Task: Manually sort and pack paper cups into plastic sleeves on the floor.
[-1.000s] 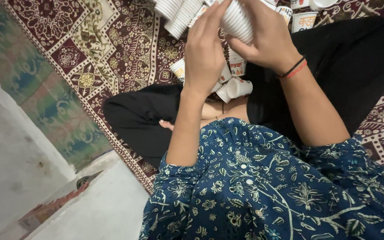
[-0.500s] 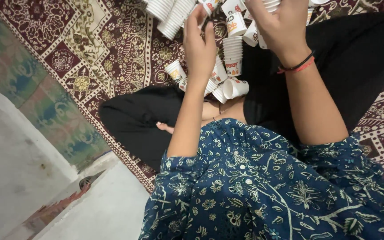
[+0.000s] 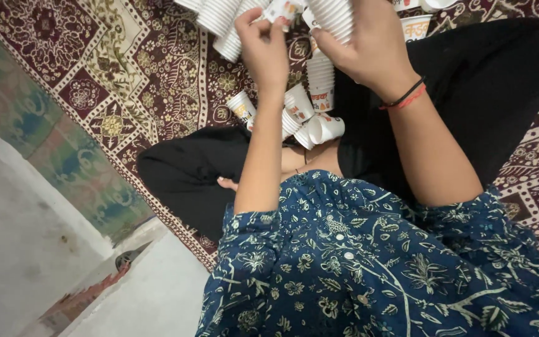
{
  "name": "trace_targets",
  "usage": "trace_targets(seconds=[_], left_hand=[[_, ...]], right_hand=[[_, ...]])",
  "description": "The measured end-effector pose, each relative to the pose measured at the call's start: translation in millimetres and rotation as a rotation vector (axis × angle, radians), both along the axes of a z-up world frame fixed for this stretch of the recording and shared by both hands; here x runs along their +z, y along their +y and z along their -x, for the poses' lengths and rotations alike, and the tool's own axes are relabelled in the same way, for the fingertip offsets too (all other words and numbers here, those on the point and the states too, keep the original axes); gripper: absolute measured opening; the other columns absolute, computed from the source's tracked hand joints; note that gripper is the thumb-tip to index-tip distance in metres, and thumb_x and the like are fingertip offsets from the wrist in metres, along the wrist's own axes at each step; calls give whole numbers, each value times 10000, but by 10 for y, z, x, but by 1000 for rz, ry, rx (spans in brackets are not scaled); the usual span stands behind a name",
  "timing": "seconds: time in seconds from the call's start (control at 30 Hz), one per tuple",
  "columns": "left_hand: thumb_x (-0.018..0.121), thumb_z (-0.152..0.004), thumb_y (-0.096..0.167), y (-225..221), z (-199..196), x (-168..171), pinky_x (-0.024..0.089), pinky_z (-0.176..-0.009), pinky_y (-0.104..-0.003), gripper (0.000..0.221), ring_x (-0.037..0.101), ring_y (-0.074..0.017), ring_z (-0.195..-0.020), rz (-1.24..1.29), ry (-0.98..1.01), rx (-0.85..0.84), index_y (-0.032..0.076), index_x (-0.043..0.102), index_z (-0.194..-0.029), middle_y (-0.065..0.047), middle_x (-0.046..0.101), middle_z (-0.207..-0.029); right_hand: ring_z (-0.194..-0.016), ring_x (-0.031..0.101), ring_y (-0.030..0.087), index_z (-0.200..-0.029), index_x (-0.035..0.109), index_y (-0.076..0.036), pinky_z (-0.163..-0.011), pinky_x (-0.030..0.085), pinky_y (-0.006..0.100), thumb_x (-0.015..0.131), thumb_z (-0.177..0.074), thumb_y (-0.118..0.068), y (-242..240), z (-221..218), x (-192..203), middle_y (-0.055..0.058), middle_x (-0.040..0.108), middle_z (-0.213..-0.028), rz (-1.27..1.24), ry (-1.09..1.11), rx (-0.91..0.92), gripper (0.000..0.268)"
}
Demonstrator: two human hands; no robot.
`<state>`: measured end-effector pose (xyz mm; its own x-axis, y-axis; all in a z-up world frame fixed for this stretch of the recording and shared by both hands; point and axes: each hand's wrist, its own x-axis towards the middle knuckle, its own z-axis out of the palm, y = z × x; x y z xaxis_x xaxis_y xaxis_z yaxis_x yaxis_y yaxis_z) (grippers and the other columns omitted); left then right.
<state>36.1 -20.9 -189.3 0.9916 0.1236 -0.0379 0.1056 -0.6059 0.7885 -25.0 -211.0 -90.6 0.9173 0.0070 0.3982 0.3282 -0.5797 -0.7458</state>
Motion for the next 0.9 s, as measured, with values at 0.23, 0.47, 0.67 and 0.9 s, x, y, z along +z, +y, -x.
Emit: trace_targets(seconds=[0.23, 0.47, 0.67, 0.9], left_hand=[[627, -1058, 54, 404, 150, 682, 553, -873, -300, 227, 666, -155, -975, 722, -114, 18, -21, 551, -1258, -120, 672, -1082], [675, -1054, 86, 214, 270, 1503, 591, -904, -292, 210, 716, -132, -989, 323, -278, -155, 44, 589, -1241, -65, 715, -1105], [638, -1067, 100, 192, 308, 1594, 590, -904, -309, 165, 757, -169, -995, 194, -263, -316, 67, 588, -1220, -70, 734, -1106], [610, -1090, 125, 223, 259, 1804, 534, -920, -390, 154, 727, -227, -971, 11, -285, -417, 96, 570, -1236, -67, 739, -1049]], right_hand=[[-1078, 667, 411, -1450, 506, -54, -905, 547, 487, 782, -930, -264, 123, 29, 157, 217, 675, -1234, 133, 231, 112, 625], [-1051, 687, 394, -1629, 411, -153, -888, 567, 469, 779, -859, -239, 206, 21, 252, 210, 686, -1266, 71, 227, 238, 857], [-938, 675, 422, -1642, 335, -129, -815, 544, 497, 784, -865, -276, 173, 29, 212, 231, 681, -1057, 60, 346, 219, 909], [-899, 705, 399, -1661, 361, -154, -792, 575, 477, 788, -861, -255, 184, 29, 248, 211, 702, -1047, 80, 245, 235, 913]])
